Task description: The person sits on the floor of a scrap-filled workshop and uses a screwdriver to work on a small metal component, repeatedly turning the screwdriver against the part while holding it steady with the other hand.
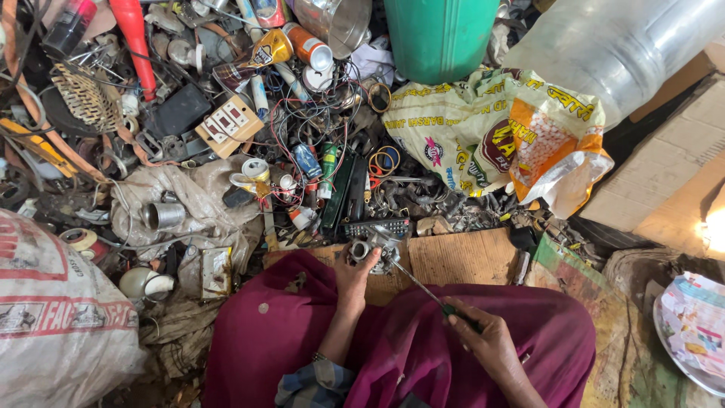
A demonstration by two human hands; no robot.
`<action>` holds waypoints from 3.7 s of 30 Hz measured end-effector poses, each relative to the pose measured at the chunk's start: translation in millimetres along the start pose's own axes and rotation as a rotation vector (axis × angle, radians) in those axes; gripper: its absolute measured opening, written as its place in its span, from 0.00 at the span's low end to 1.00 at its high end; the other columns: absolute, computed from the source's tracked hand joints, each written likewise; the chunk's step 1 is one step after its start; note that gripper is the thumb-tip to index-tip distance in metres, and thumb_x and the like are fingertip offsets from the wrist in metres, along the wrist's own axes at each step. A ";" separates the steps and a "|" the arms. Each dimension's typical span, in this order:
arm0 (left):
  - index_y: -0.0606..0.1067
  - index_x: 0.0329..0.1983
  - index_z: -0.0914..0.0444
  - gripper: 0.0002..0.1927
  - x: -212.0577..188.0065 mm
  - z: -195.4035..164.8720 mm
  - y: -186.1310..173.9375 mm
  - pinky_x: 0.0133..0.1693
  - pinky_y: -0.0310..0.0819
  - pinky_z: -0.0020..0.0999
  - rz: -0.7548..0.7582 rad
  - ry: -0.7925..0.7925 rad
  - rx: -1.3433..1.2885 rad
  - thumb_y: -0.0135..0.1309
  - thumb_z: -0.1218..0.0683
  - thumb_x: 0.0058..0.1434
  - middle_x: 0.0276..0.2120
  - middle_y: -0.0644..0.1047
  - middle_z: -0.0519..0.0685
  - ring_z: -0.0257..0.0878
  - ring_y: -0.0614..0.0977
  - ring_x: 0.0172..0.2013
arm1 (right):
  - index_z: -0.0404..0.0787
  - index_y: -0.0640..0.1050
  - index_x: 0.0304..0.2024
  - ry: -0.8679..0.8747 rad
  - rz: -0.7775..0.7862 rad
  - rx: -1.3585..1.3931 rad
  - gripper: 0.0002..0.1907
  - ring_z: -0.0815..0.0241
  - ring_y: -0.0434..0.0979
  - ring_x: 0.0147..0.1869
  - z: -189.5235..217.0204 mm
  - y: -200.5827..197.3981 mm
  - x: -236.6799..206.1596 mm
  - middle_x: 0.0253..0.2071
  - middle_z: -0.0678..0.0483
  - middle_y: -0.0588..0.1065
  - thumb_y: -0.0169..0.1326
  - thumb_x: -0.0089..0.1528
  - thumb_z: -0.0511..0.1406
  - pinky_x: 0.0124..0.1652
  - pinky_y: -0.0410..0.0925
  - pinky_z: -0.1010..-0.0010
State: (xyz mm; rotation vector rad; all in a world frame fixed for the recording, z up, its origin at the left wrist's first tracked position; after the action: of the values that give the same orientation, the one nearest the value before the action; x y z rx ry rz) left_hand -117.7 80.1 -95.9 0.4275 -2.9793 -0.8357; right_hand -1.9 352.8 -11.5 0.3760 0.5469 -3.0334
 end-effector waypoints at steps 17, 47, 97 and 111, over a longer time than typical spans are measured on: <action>0.82 0.39 0.67 0.17 40.9 7.8 -0.8 0.38 0.76 0.31 -0.029 0.029 0.339 0.71 0.50 0.54 0.34 0.84 0.48 0.35 0.82 0.34 | 0.37 0.82 0.41 -0.064 0.253 -0.452 0.13 0.66 0.73 0.22 7.3 24.7 96.7 0.22 0.53 0.77 0.54 0.66 0.40 0.25 0.68 0.71; 0.80 0.44 0.66 0.18 46.7 -1.6 7.7 0.42 0.75 0.31 0.047 0.001 0.172 0.70 0.52 0.55 0.39 0.83 0.48 0.34 0.82 0.38 | 0.39 0.76 0.62 0.172 0.440 0.005 0.25 0.71 0.65 0.21 18.0 51.9 103.7 0.33 0.53 0.79 0.57 0.61 0.33 0.19 0.58 0.80; 0.79 0.49 0.68 0.23 50.8 -7.5 22.4 0.44 0.75 0.34 -0.036 -0.067 0.262 0.68 0.50 0.56 0.42 0.83 0.50 0.37 0.82 0.40 | 0.44 0.82 0.51 -0.352 0.150 -0.511 0.18 0.57 0.85 0.33 80.3 18.1 118.5 0.33 0.48 0.83 0.61 0.58 0.39 0.37 0.77 0.62; 0.80 0.41 0.66 0.15 68.2 -5.0 10.7 0.42 0.76 0.30 -0.008 0.002 0.097 0.71 0.57 0.54 0.37 0.83 0.47 0.33 0.82 0.37 | 0.35 0.73 0.62 0.514 0.415 0.396 0.22 0.74 0.55 0.19 -6.3 44.4 131.7 0.35 0.52 0.76 0.52 0.64 0.30 0.15 0.48 0.83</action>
State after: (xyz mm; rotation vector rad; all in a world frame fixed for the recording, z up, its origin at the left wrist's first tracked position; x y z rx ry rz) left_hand -185.7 68.2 -90.0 0.4425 -3.0276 -0.6925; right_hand -124.7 314.3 -64.3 1.1403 -0.1312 -2.6044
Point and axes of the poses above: each hand's wrist, its own x-axis towards the middle knuckle, its own y-axis out of the palm, z = x × y, the point moved 10 cm from there along x, towards the middle knuckle
